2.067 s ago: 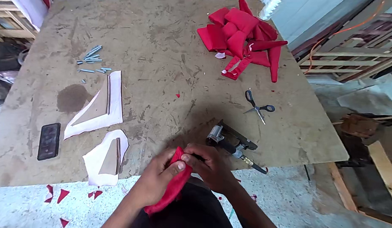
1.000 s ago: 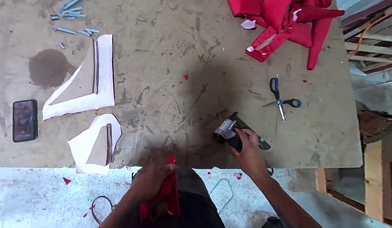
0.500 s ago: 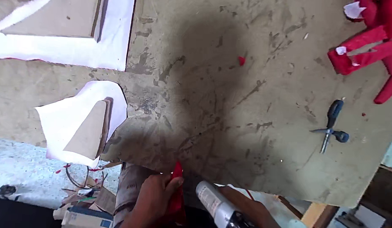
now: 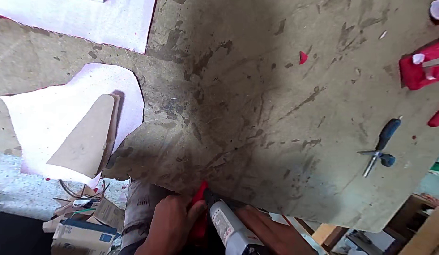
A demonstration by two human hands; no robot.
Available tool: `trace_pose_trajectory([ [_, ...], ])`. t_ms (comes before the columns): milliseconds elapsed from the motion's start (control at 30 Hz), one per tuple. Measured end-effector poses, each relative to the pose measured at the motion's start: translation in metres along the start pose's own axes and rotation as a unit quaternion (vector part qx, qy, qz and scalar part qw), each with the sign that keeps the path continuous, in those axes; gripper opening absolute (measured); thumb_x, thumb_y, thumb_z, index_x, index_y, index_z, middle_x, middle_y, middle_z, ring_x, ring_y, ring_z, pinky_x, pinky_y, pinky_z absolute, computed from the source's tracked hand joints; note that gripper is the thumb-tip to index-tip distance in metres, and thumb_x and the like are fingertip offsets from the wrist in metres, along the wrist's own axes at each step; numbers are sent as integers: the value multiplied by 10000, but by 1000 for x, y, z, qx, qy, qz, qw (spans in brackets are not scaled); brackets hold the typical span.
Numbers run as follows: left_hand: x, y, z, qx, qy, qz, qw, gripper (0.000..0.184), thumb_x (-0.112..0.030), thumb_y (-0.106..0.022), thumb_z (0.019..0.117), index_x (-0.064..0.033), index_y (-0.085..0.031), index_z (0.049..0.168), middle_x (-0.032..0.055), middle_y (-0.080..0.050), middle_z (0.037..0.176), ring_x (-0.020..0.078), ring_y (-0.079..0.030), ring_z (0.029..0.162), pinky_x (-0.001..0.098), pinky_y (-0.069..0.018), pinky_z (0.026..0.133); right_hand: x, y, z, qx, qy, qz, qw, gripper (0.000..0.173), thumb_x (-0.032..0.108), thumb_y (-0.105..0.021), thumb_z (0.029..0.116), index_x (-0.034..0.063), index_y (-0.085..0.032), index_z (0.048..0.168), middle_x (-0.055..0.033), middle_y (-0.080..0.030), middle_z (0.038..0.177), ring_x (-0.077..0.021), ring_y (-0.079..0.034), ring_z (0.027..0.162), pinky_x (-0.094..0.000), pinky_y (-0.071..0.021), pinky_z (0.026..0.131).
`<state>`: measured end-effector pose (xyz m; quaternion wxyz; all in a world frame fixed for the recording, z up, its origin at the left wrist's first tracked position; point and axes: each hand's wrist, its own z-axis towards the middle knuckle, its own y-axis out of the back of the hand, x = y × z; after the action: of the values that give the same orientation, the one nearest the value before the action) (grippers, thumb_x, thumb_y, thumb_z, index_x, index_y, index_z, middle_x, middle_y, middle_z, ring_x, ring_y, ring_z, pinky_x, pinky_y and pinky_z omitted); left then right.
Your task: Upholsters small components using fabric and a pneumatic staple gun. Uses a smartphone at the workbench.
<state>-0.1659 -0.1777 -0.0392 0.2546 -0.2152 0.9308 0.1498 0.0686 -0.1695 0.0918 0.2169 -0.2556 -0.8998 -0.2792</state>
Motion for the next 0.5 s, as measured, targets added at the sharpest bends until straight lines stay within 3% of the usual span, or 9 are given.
trace_pose_trajectory([
  [333,-6,-3,-4,-31,6,37,999,645,-667,-403,983,-123,-678,770,67,-642,678,262,-674,679,517,-536,618,16,-4,-1,22,-16,-104,994,322,199,-708,903,60,-654,1188,-152,-680,1074,-310,-712,794,-477,-593,610],
  [433,-10,8,-4,15,36,18,999,680,-724,-404,964,-125,-693,820,71,-659,727,273,-682,737,539,-544,679,14,3,-7,20,-9,-71,997,411,164,-714,899,60,-635,1289,-164,-655,1229,-317,-719,920,-486,-611,716],
  [500,-6,13,-4,41,42,-42,997,694,-778,-431,931,-142,-693,838,53,-657,733,248,-678,731,531,-554,690,9,13,-20,-34,-24,-29,999,493,196,-754,887,36,-629,1336,-183,-631,1320,-314,-708,1035,-497,-610,823],
])
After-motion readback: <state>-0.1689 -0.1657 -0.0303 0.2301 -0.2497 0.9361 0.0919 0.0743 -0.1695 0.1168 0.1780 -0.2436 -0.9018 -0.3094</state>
